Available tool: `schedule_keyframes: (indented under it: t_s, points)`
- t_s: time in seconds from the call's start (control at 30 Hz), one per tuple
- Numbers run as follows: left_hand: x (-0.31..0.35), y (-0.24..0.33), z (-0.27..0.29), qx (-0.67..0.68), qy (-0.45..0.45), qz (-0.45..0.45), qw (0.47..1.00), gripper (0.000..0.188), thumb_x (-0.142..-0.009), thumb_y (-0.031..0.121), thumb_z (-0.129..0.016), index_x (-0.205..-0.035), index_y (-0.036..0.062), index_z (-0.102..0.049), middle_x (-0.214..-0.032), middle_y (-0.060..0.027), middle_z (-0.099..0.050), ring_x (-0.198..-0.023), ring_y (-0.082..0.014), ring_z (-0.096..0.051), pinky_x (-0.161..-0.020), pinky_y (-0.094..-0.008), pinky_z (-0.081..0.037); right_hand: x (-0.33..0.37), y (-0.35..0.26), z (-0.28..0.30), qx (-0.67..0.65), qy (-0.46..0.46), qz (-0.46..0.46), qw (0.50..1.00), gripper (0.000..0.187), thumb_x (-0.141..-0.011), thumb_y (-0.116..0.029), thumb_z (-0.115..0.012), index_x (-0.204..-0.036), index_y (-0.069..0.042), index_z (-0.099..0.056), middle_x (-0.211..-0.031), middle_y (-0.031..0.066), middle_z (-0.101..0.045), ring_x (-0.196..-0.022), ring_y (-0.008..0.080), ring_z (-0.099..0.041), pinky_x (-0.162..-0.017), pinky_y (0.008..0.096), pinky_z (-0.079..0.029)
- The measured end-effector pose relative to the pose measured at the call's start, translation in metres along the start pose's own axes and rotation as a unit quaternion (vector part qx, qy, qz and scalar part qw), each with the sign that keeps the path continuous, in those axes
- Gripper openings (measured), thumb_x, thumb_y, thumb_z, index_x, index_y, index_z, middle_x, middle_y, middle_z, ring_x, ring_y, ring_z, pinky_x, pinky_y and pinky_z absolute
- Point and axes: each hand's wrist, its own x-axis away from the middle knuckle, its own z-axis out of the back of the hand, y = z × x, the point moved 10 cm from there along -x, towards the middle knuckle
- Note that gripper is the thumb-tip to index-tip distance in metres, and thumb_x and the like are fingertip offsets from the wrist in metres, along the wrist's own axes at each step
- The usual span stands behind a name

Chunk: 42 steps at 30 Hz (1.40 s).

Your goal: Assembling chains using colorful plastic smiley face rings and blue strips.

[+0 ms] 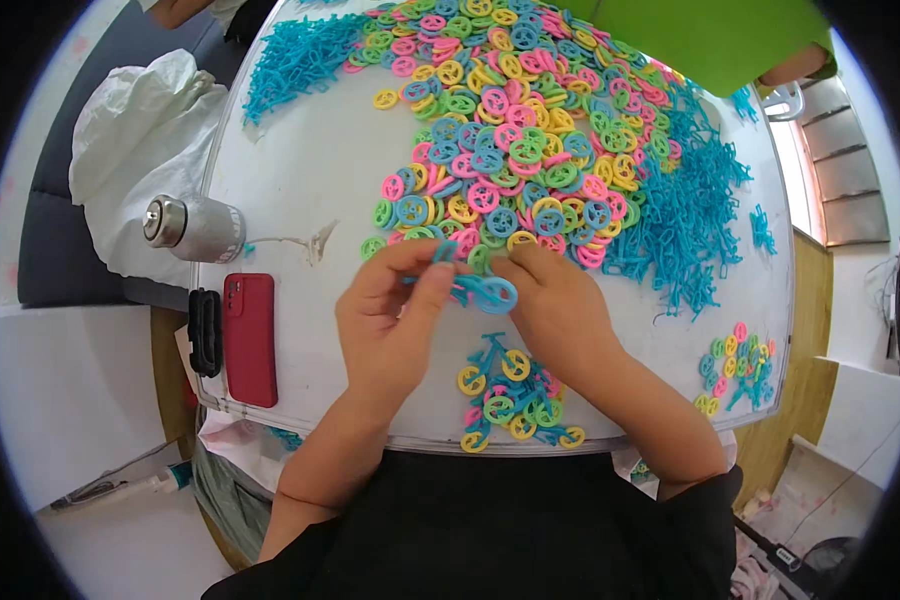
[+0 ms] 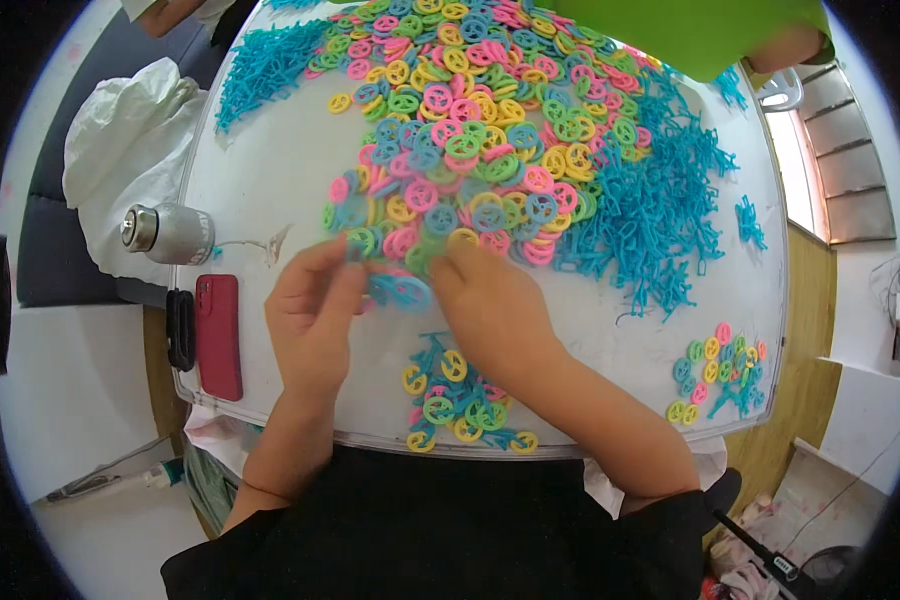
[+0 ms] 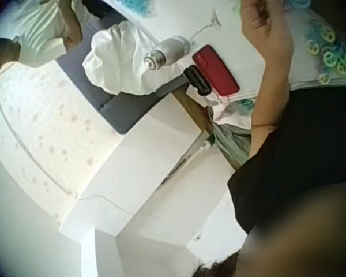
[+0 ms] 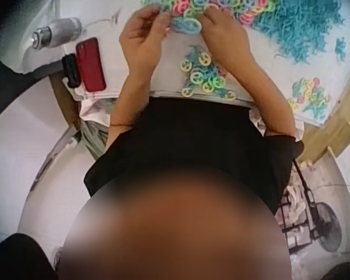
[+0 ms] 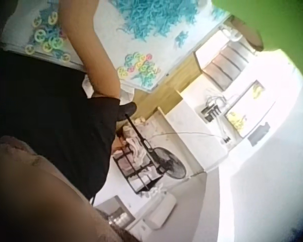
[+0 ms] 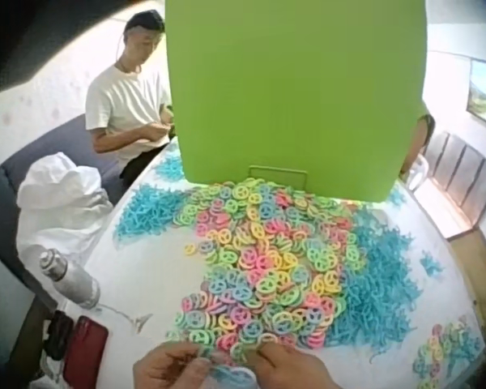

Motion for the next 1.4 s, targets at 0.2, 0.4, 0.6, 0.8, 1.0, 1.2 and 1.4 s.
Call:
schedule_keyframes:
  t_s: [0.2, 0.4, 0.6, 0.8, 1.0, 1.2, 1.4]
  points:
    - [0.012, -0.016, -0.029, -0.140, -0.153, 0.025, 0.978, 0.021, -0.093, -0.001, -0.064, -0.113, -0.0008, -0.064, -0.101, -0.0083, -0.071, -0.095, -0.0146, -0.066, -0.085, -0.0289, -0.051, 0.035, 0.047, 0.029, -0.560, 0.022, -0.253, 0.789, 0.021, -0.089, -0.001, -0.066, -0.110, -0.002, -0.067, -0.101, 0.0073, -0.069, -0.084, 0.0183, -0.069, -0.066, 0.0292, -0.056]
    - [0.022, -0.018, -0.055, -0.084, -0.219, 0.076, 0.969, 0.017, -0.091, 0.001, -0.068, -0.109, 0.0010, -0.068, -0.101, -0.0054, -0.071, -0.095, -0.0117, -0.065, -0.086, -0.0280, -0.051, 0.040, 0.031, 0.026, -0.637, 0.012, -0.182, 0.749, 0.013, -0.093, -0.008, -0.066, -0.103, 0.000, -0.065, -0.106, 0.0104, -0.068, -0.095, 0.0152, -0.065, -0.086, 0.0295, -0.052]
    - [0.023, -0.006, -0.059, -0.172, -0.230, -0.044, 0.957, 0.020, -0.083, 0.004, -0.076, -0.103, 0.0047, -0.071, -0.091, -0.0056, -0.072, -0.082, -0.0173, -0.066, -0.077, -0.0312, -0.050, 0.048, 0.038, 0.016, -0.676, 0.022, -0.256, 0.691, 0.011, -0.094, -0.009, -0.066, -0.098, -0.001, -0.059, -0.100, 0.0125, -0.070, -0.089, 0.0147, -0.066, -0.082, 0.0288, -0.053]
    - [0.026, 0.015, -0.064, -0.260, -0.196, -0.159, 0.932, 0.019, -0.075, 0.007, -0.080, -0.090, 0.0097, -0.069, -0.080, -0.0033, -0.070, -0.069, -0.0247, -0.061, -0.068, -0.0370, -0.044, 0.049, 0.035, 0.020, -0.600, 0.039, -0.242, 0.762, 0.009, -0.096, -0.007, -0.064, -0.100, -0.001, -0.059, -0.097, 0.0111, -0.070, -0.086, 0.0150, -0.067, -0.079, 0.0274, -0.054]
    - [0.023, 0.014, -0.063, -0.259, -0.225, -0.171, 0.923, 0.022, -0.075, 0.001, -0.082, -0.090, 0.0055, -0.067, -0.086, -0.0060, -0.070, -0.075, -0.0204, -0.065, -0.070, -0.0315, -0.048, 0.052, 0.034, 0.028, -0.528, 0.069, -0.208, 0.821, 0.023, -0.095, -0.003, -0.063, -0.117, 0.002, -0.061, -0.099, 0.0087, -0.067, -0.085, 0.0122, -0.064, -0.077, 0.0243, -0.052]
    - [0.022, 0.007, -0.055, -0.192, -0.222, -0.104, 0.950, 0.018, -0.078, -0.004, -0.078, -0.092, 0.0021, -0.067, -0.089, -0.0086, -0.070, -0.079, -0.0171, -0.065, -0.071, -0.0293, -0.050, 0.045, 0.015, 0.053, -0.444, 0.068, -0.105, 0.887, 0.037, -0.084, -0.001, -0.072, -0.120, -0.003, -0.067, -0.087, 0.0084, -0.064, -0.073, 0.0154, -0.060, -0.064, 0.0262, -0.047]
    - [0.025, -0.008, -0.052, -0.144, -0.207, -0.021, 0.967, 0.016, -0.081, -0.005, -0.076, -0.093, 0.0005, -0.067, -0.091, -0.0097, -0.070, -0.081, -0.0168, -0.066, -0.074, -0.0278, -0.051, 0.040, -0.014, 0.083, -0.193, 0.110, 0.050, 0.974, 0.038, -0.082, -0.001, -0.073, -0.120, -0.003, -0.067, -0.083, 0.0095, -0.064, -0.072, 0.0159, -0.062, -0.062, 0.0299, -0.048]
